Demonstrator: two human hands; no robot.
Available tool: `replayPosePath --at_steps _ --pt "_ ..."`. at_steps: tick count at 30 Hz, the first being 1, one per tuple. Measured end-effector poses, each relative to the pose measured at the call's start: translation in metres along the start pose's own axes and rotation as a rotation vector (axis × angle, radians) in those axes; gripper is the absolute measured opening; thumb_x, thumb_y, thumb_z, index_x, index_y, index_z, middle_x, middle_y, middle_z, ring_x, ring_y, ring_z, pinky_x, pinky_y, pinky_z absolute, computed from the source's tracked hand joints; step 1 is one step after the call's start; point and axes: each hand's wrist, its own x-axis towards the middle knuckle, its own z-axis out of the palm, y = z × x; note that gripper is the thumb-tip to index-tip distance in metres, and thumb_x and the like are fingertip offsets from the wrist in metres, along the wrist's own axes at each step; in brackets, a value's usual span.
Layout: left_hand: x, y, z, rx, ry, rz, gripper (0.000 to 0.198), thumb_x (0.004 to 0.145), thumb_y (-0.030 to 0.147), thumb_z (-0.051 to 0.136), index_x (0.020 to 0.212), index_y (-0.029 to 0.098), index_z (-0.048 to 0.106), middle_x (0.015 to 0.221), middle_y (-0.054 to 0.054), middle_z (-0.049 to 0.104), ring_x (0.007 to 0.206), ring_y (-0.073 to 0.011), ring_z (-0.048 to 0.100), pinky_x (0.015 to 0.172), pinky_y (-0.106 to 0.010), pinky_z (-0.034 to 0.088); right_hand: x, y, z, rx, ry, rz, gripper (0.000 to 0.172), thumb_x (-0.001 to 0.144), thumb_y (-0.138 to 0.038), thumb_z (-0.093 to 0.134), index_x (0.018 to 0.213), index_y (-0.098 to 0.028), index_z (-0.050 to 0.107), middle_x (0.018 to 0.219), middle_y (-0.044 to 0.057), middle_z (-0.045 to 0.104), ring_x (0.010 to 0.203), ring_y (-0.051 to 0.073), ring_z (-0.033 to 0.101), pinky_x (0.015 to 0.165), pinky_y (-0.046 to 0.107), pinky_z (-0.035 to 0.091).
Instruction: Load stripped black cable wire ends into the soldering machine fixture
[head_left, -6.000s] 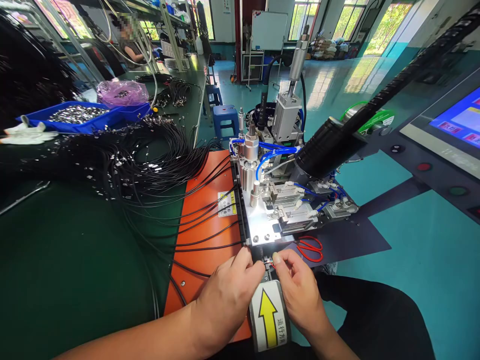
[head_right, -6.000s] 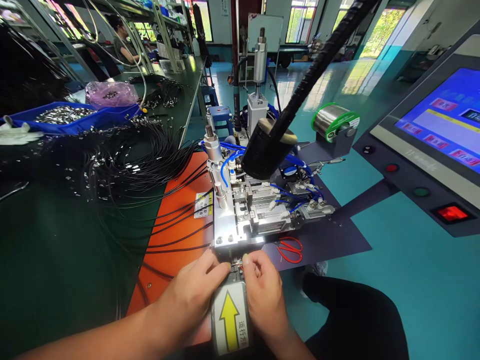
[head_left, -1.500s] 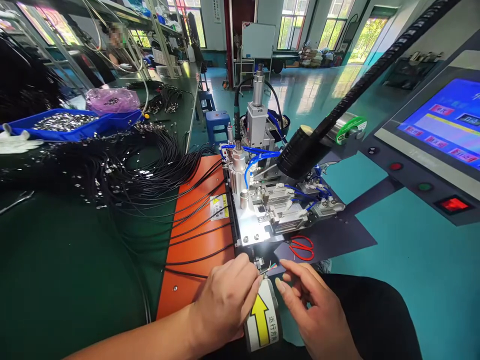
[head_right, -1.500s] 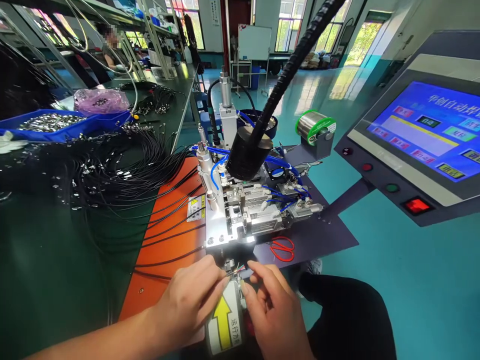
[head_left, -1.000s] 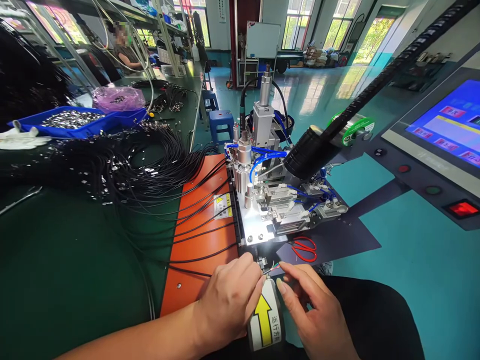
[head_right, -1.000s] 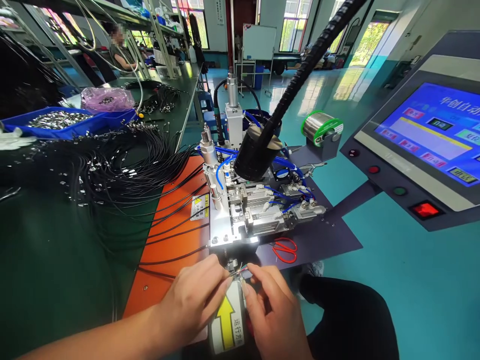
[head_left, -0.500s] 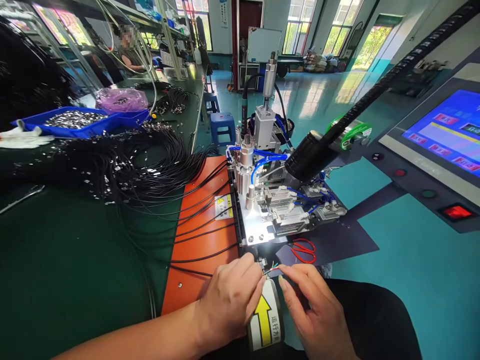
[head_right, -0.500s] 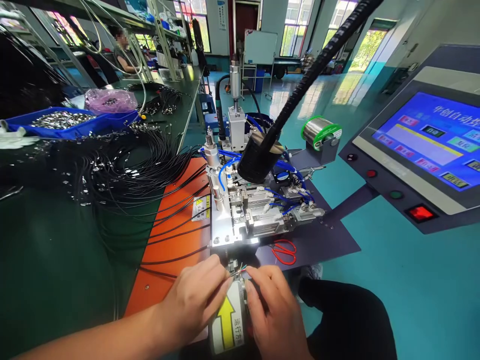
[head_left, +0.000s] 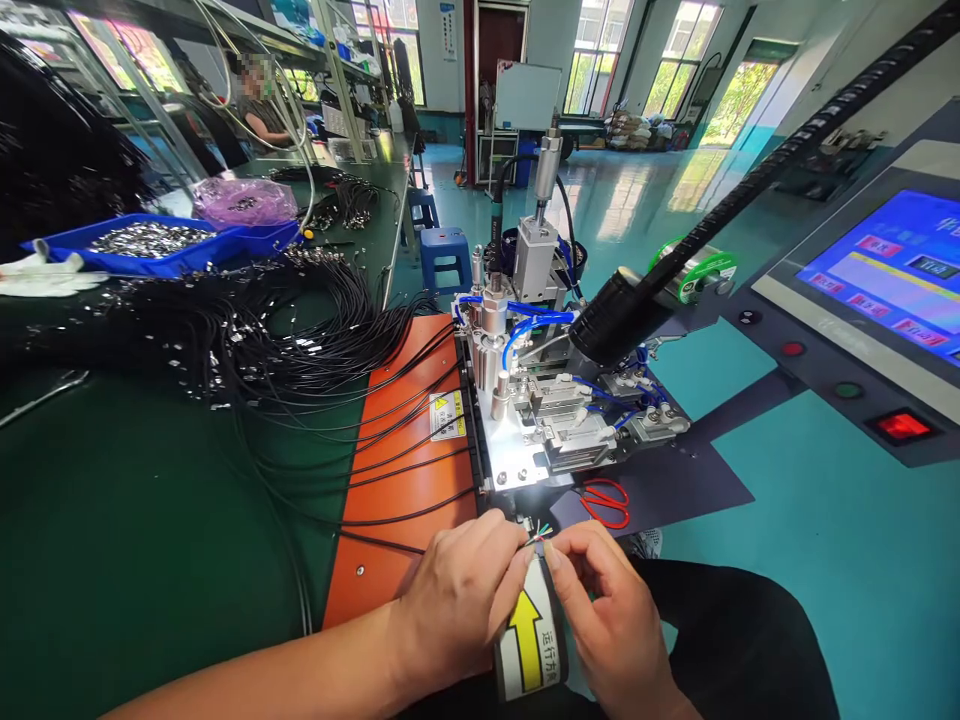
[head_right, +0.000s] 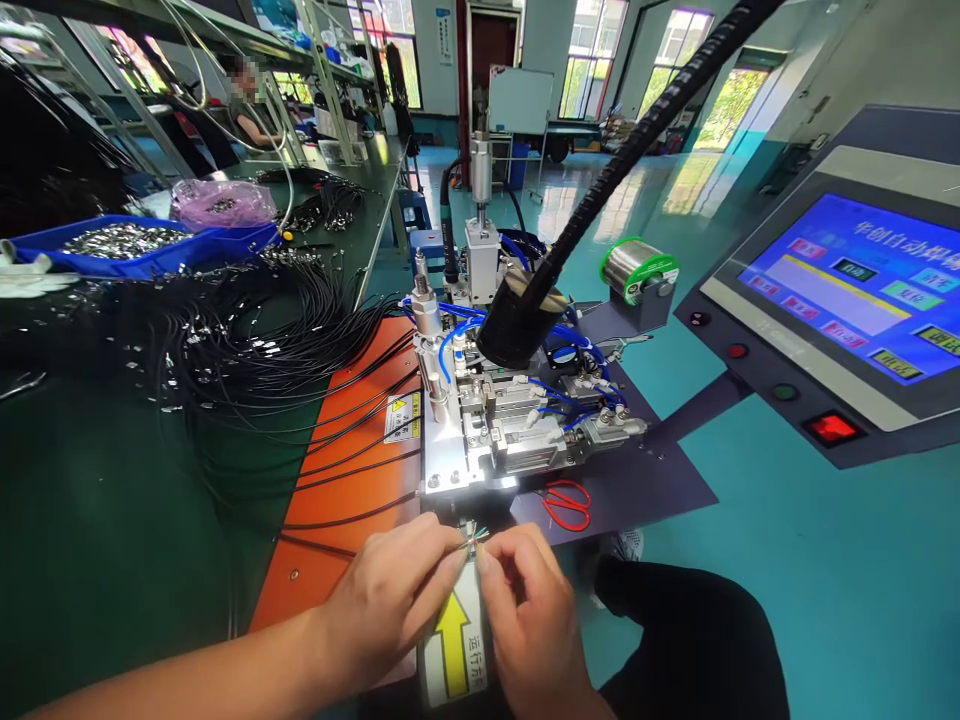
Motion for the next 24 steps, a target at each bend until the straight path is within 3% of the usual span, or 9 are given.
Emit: replayPosePath --at_steps 4,7,11,17,24 --pt "-0.001 0.0 0.0 -0.023 -0.002 -0.023 0.022 0.102 0.021 0.041 0.085 0.018 0.055 0.075 -0.001 0.056 0.066 -0.0158 0.054 0.061 -0.03 0.037 -0.002 0.001 0.005 -0.011 -0.005 -0.109 0.019 0.097 -0.028 0.05 0.083 -0.021 0.062 0.081 0.003 0.059 0.07 0.016 0.058 0.063 0.026 0.047" --pt "0.0 -0.001 0.0 -0.052 -0.006 -0.031 0.021 0.101 0.02 0.041 0.085 0.018 0.055 0.075 -0.001 0.056 0.066 -0.0155 0.054 0.061 -0.029 0.037 -0.003 0.004 0.001 0.028 0.053 -0.018 0.01 0.094 -0.03 0.058 0.092 -0.021 0.063 0.085 0.003 0.06 0.072 0.015 0.06 0.062 0.024 0.05" --pt "0.0 -0.001 0.001 -0.055 -0.009 -0.028 0.022 0.101 0.02 0.04 0.084 0.018 0.054 0.075 -0.002 0.055 0.065 -0.0154 0.053 0.061 -0.029 0.037 -0.003 0.01 -0.006 0.007 0.125 -0.002 0.021 0.09 -0.03 0.064 0.109 -0.023 0.065 0.091 0.004 0.061 0.072 0.016 0.061 0.061 0.024 0.053" --pt "0.0 -0.001 0.001 -0.06 -0.009 -0.016 0.02 0.1 0.019 0.04 0.085 0.018 0.054 0.076 -0.002 0.055 0.065 -0.0151 0.052 0.06 -0.029 0.037 -0.001 0.011 -0.006 -0.052 0.053 -0.11 0.018 0.092 -0.025 0.062 0.109 -0.024 0.067 0.091 0.004 0.062 0.068 0.015 0.061 0.06 0.026 0.053" --pt "-0.001 -0.002 0.001 -0.049 -0.004 -0.02 0.019 0.1 0.019 0.041 0.085 0.018 0.053 0.076 -0.002 0.055 0.065 -0.0151 0.053 0.06 -0.029 0.036 -0.002 0.009 -0.004 0.056 0.045 0.013 0.014 0.091 -0.03 0.062 0.102 -0.025 0.068 0.093 0.004 0.06 0.071 0.015 0.06 0.06 0.025 0.05"
